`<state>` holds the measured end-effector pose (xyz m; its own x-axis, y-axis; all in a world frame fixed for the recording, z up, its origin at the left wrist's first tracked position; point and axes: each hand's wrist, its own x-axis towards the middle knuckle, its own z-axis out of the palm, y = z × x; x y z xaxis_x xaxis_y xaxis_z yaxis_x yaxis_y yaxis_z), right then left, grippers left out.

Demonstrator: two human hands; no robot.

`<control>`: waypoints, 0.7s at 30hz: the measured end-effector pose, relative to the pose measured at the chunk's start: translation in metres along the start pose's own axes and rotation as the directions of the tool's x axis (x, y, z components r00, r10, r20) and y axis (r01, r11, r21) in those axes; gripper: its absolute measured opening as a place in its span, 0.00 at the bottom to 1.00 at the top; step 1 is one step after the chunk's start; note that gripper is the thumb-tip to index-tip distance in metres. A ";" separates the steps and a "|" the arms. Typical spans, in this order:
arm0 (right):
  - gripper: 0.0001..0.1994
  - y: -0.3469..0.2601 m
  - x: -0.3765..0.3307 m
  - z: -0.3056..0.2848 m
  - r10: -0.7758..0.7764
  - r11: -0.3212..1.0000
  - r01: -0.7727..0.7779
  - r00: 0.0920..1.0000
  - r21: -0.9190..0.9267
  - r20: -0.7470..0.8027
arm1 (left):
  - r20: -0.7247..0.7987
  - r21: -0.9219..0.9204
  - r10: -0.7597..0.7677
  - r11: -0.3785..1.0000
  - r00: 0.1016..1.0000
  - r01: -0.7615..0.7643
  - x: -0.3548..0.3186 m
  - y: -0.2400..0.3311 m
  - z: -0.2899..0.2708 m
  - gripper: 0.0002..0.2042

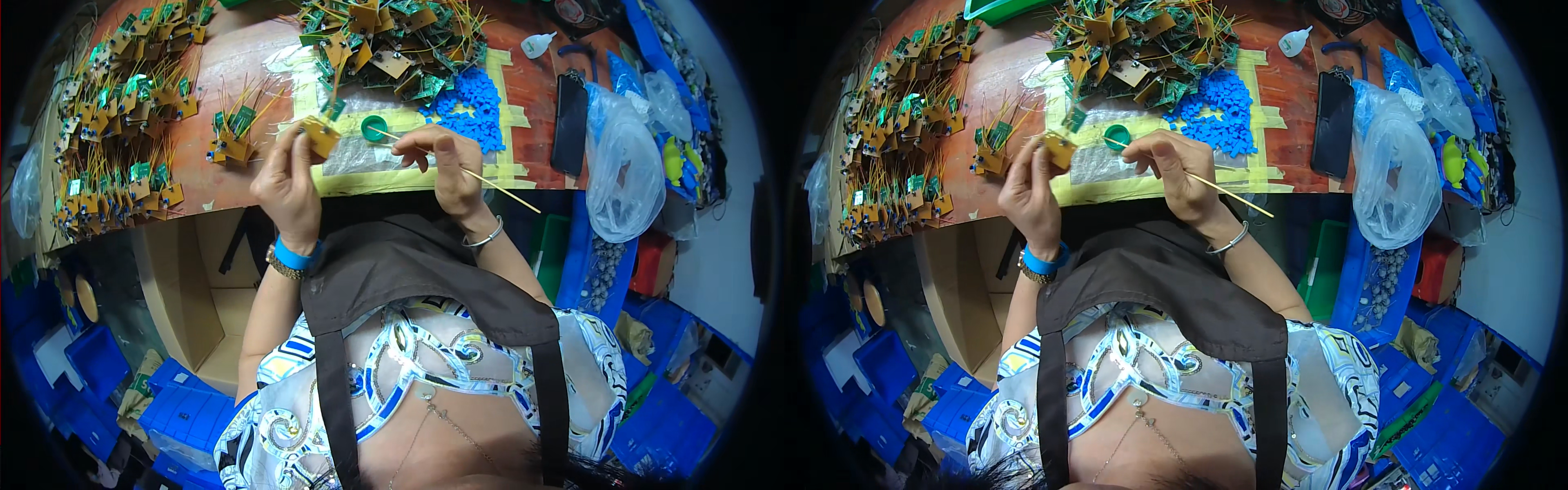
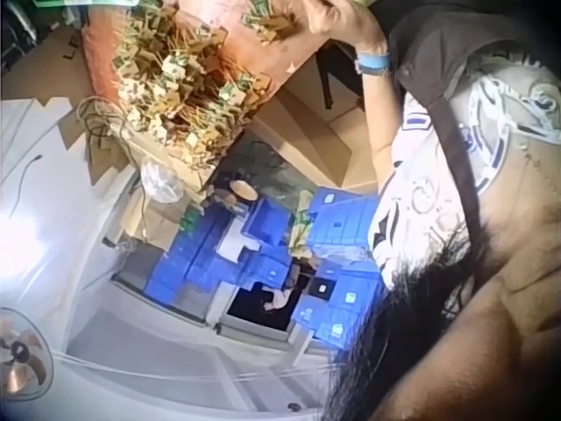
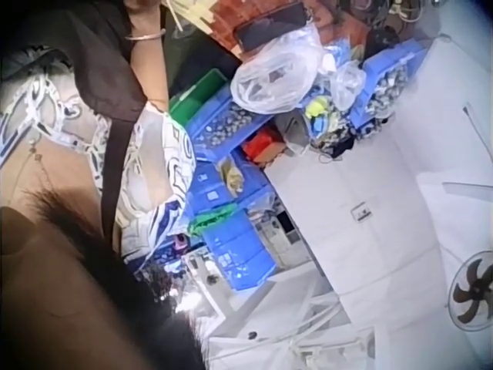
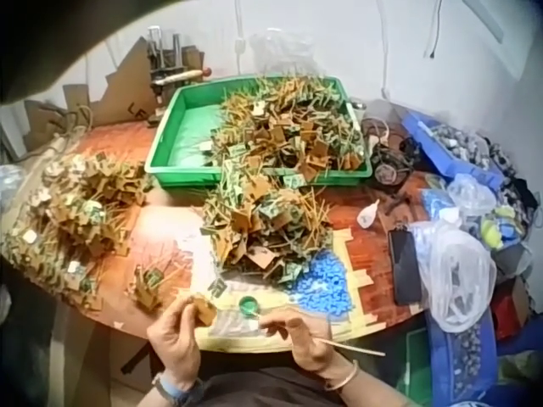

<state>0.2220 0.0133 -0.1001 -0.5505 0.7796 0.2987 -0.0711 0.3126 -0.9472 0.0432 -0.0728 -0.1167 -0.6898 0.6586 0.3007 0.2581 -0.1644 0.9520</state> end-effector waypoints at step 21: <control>0.24 -0.006 0.004 0.016 0.005 0.998 -0.010 0.998 0.070 0.065 | 0.352 -0.392 -0.466 0.714 0.812 0.580 -0.012 0.026 0.009 0.19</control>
<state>0.2072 0.0061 -0.0951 -0.6035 0.7445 0.2855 -0.1234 0.2665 -0.9559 0.0647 -0.0782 -0.0958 -0.4422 0.8696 -0.2197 -0.4814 -0.0234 0.8762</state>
